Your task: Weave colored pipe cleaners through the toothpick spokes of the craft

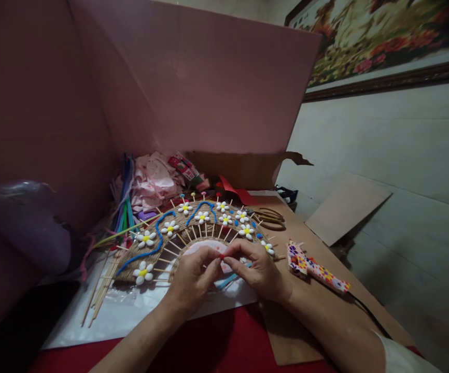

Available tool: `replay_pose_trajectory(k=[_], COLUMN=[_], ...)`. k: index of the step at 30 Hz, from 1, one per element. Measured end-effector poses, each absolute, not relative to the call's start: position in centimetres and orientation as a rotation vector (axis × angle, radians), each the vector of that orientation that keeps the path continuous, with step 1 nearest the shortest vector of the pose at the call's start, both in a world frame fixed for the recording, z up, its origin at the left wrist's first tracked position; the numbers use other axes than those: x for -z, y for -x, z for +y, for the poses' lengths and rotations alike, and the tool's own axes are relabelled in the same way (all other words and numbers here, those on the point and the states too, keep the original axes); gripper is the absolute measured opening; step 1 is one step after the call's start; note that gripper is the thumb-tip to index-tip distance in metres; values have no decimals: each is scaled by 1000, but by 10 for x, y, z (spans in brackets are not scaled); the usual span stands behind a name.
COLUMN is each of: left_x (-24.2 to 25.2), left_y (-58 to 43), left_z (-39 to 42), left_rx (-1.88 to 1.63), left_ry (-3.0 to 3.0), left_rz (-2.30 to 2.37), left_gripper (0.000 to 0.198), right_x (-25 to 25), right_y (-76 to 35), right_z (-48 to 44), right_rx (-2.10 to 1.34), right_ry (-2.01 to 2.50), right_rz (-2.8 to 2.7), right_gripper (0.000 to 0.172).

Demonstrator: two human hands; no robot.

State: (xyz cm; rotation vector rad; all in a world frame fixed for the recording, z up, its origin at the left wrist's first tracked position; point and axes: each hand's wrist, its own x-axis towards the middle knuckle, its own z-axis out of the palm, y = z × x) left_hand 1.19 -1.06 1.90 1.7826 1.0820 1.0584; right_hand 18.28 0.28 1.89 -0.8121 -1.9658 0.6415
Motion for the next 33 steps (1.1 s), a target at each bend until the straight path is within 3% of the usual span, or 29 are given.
replay_pose_trajectory(k=[15, 33], left_x=[-15, -10], left_y=[-10, -13], left_z=[-10, -11], left_rx=[-1101, -1088], left_ry=[-1995, -2029], left_rz=[1162, 1180], left_gripper=[20, 17], right_x=[-11, -7], right_y=[-177, -176], right_z=[-3, -4], right_rx=[-438, -465], right_ry=[886, 871], right_rz=[-2001, -2077], right_gripper=[5, 8])
